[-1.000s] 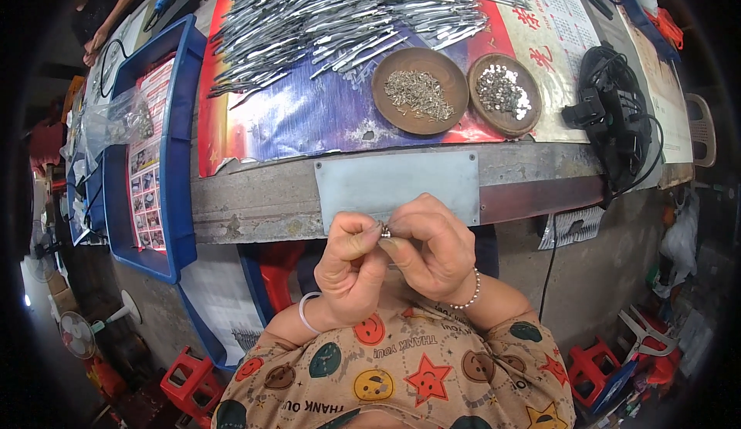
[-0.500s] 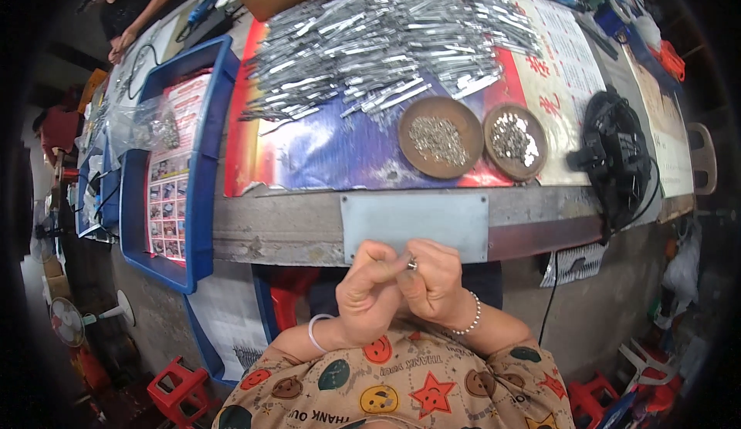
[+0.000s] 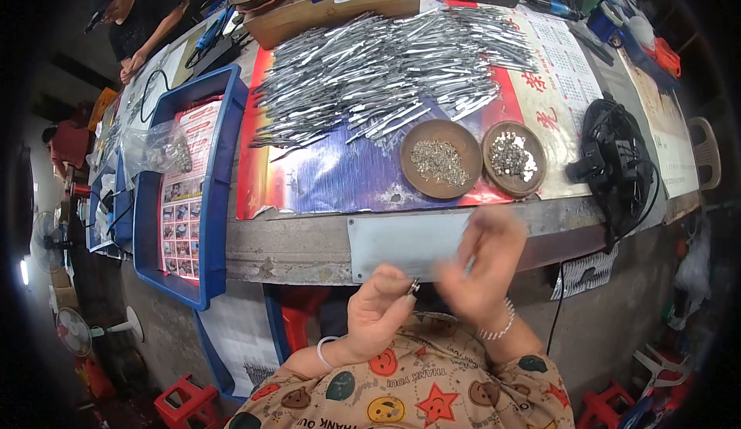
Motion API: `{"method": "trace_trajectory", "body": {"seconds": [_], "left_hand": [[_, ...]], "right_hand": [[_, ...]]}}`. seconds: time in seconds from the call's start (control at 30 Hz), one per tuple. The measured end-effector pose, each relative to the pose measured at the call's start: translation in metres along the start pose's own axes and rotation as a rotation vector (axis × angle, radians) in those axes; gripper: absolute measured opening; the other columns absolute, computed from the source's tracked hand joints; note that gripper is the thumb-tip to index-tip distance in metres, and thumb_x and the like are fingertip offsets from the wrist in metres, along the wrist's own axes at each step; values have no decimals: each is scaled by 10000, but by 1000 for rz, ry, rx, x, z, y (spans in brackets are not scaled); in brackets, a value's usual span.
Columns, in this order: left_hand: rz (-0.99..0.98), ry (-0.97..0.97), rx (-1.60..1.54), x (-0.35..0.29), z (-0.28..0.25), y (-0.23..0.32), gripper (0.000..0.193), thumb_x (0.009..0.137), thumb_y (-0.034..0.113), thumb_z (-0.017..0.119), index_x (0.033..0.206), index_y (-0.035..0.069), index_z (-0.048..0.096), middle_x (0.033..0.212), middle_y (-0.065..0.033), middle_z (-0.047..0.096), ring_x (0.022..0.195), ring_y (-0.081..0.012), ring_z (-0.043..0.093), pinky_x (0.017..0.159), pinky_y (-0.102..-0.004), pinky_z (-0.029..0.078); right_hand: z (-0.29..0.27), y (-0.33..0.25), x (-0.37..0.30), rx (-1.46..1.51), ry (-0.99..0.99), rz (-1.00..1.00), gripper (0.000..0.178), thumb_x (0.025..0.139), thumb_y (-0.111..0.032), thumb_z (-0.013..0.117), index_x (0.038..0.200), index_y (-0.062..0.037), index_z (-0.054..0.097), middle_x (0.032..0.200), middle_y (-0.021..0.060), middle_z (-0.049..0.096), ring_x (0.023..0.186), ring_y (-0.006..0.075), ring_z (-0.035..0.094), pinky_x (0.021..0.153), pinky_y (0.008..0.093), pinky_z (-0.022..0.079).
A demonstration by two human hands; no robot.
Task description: The person assembles small metal components by picking parts from dishes, fitting them together by hand, and placing the assembled pieces into a blue bin.
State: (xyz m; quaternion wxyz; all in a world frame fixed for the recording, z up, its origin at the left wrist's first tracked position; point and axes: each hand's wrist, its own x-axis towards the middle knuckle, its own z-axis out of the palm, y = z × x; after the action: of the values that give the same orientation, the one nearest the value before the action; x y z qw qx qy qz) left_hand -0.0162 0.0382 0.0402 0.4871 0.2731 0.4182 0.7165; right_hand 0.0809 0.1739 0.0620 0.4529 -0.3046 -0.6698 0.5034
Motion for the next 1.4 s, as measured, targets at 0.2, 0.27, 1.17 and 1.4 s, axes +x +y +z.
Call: {"method": "trace_trajectory", "body": {"seconds": [0.2,0.27,1.17,1.4], "left_hand": [[61,21,-15,0,-3,-1,211,886,-115,537,1058,3,562,1087,-44,451,815,-44,469,658,-164,397],[33,77,-85,-8,4,2,225,880,-123,537,1058,11,568,1057,-54,469,824,-60,472,667,-170,403],[-556,35,-597,4,-14,16,204,955,78,536,1159,61,544,1028,-97,602,667,-93,468,571,-216,379],[-515,-21,-102,17,-10,23,250,922,26,569,1171,6,569,1015,-113,622,757,-117,555,659,-211,454]], "right_hand": [[5,2,-10,23,-78,-36,730,619,-95,811,1193,-26,366,1002,64,437,623,69,401,515,205,338],[11,-14,-24,102,-191,-49,679,631,-76,790,1169,-36,378,977,43,430,623,57,389,520,200,336],[-41,28,-28,46,-33,31,273,882,-104,644,1073,3,481,1040,42,466,680,45,367,592,170,321],[-62,49,-22,-57,51,-15,85,925,-60,566,906,18,536,846,18,505,662,60,417,577,193,352]]}}
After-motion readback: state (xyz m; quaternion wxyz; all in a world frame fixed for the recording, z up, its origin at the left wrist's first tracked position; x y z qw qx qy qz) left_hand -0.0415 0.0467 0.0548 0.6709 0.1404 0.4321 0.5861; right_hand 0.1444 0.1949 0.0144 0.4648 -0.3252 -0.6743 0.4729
